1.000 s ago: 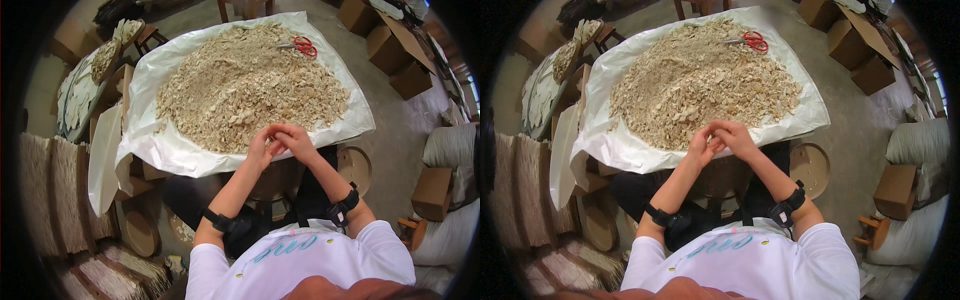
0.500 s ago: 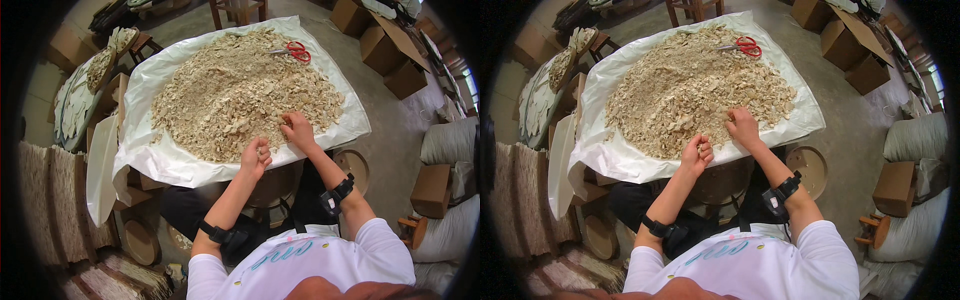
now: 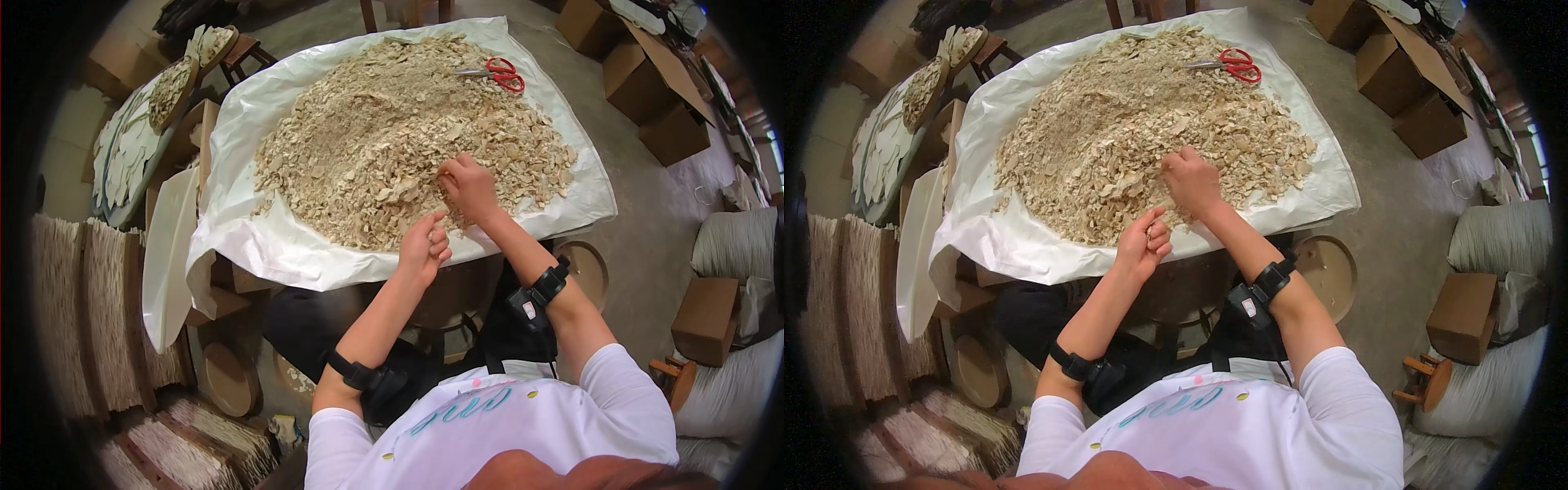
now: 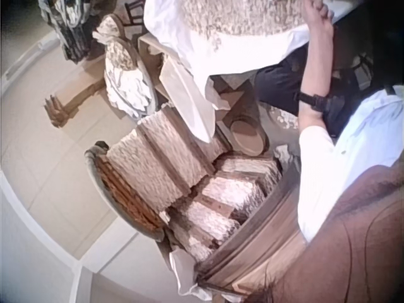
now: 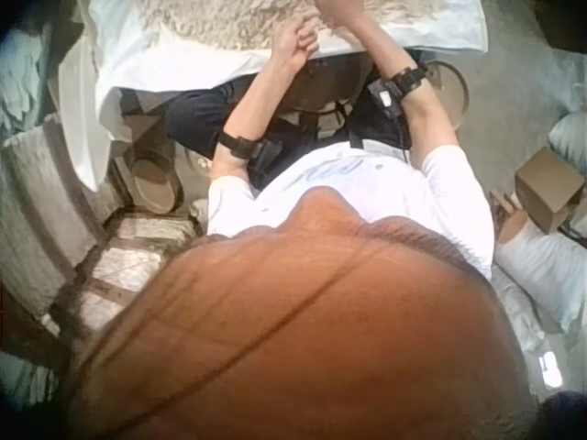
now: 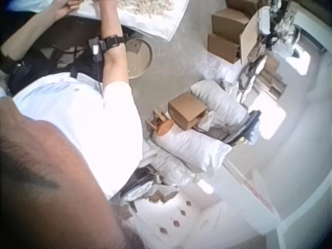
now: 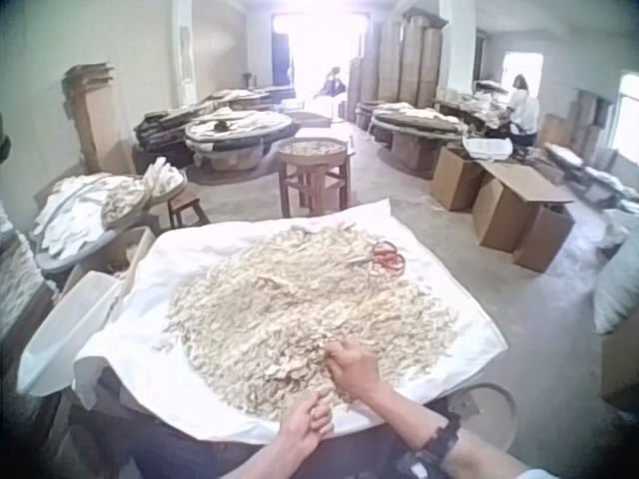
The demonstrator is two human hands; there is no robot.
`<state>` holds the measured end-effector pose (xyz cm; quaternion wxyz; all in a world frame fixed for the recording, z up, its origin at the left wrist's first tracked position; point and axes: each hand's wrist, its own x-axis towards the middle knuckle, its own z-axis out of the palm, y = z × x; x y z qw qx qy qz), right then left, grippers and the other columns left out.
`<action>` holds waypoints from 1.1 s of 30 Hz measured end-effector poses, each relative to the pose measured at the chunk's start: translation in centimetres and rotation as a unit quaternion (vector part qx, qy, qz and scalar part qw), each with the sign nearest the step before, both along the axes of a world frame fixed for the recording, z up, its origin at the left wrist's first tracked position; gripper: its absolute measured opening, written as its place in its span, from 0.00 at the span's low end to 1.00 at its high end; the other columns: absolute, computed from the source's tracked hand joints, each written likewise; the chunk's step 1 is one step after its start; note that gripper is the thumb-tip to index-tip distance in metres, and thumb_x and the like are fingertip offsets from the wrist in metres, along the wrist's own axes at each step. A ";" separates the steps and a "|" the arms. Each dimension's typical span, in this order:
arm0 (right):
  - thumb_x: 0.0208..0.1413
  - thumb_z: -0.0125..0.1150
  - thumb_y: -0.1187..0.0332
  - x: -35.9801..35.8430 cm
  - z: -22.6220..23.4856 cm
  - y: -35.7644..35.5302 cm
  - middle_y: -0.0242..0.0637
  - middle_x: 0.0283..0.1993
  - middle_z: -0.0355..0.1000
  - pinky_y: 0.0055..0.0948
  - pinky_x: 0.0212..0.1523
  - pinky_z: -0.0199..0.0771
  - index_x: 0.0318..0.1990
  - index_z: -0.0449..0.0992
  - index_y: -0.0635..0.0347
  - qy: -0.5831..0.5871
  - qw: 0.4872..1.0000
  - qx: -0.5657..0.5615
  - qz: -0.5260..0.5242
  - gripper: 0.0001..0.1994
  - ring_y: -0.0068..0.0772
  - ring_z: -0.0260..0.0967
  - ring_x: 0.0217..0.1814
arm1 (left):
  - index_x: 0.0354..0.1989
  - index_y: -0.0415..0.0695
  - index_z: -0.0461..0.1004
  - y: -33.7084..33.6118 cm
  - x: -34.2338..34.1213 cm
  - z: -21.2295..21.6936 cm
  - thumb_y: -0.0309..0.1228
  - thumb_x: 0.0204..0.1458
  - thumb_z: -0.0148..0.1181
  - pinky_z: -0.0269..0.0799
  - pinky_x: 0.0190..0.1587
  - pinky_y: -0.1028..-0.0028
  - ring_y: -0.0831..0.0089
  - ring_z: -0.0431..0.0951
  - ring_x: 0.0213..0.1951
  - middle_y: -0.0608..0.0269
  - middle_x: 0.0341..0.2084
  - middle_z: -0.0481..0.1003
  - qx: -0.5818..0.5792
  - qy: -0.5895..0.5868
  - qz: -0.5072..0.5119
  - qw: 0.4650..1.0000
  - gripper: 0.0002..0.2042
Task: The recorder sorts and inspects dried seafood pieces on a cloth and uses scissors to trim individual pieces.
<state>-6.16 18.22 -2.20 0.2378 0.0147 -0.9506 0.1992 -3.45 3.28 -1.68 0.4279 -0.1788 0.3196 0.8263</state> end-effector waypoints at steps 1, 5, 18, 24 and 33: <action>0.41 0.58 0.73 -0.1 -0.4 0.3 0.34 0.25 0.65 0.25 0.22 0.64 0.31 0.71 0.57 0.010 0.997 -0.079 0.007 0.07 0.29 0.66 0.23 | 0.40 0.42 0.61 0.1 0.0 -0.1 0.32 0.56 0.38 0.49 0.16 0.81 0.83 0.51 0.13 0.73 0.13 0.55 -0.007 -0.002 0.004 1.000 0.09; 0.41 0.57 0.71 0.9 -0.5 0.2 0.35 0.25 0.65 0.31 0.23 0.65 0.26 0.72 0.55 0.003 0.962 -0.274 -0.018 0.03 0.35 0.66 0.24 | 0.43 0.42 0.60 -0.1 0.0 0.2 0.30 0.56 0.39 0.49 0.16 0.81 0.83 0.52 0.14 0.72 0.14 0.55 -0.031 0.006 0.013 0.999 0.09; 0.44 0.55 0.68 1.2 -0.7 -0.7 0.33 0.28 0.65 0.30 0.24 0.66 0.32 0.72 0.51 -0.034 0.996 -0.072 0.028 0.06 0.35 0.67 0.25 | 0.42 0.43 0.61 -0.7 0.6 0.5 0.29 0.54 0.41 0.52 0.17 0.81 0.82 0.54 0.13 0.70 0.16 0.59 -0.053 0.008 0.036 0.998 0.09; 0.43 0.55 0.68 1.7 -1.6 -0.6 0.34 0.30 0.63 0.33 0.23 0.65 0.30 0.72 0.52 -0.143 0.985 0.070 0.064 0.05 0.36 0.67 0.27 | 0.45 0.42 0.59 -0.8 0.8 0.5 0.28 0.55 0.39 0.50 0.16 0.82 0.82 0.53 0.14 0.71 0.16 0.56 -0.049 0.017 0.026 0.998 0.10; 0.38 0.58 0.78 4.6 0.4 -0.2 0.33 0.29 0.67 0.25 0.23 0.68 0.25 0.71 0.57 0.105 0.971 -0.125 0.174 0.05 0.33 0.68 0.26 | 0.39 0.43 0.63 -0.8 0.8 1.3 0.33 0.54 0.44 0.48 0.15 0.83 0.84 0.52 0.13 0.74 0.14 0.55 -0.068 0.043 0.013 0.997 0.09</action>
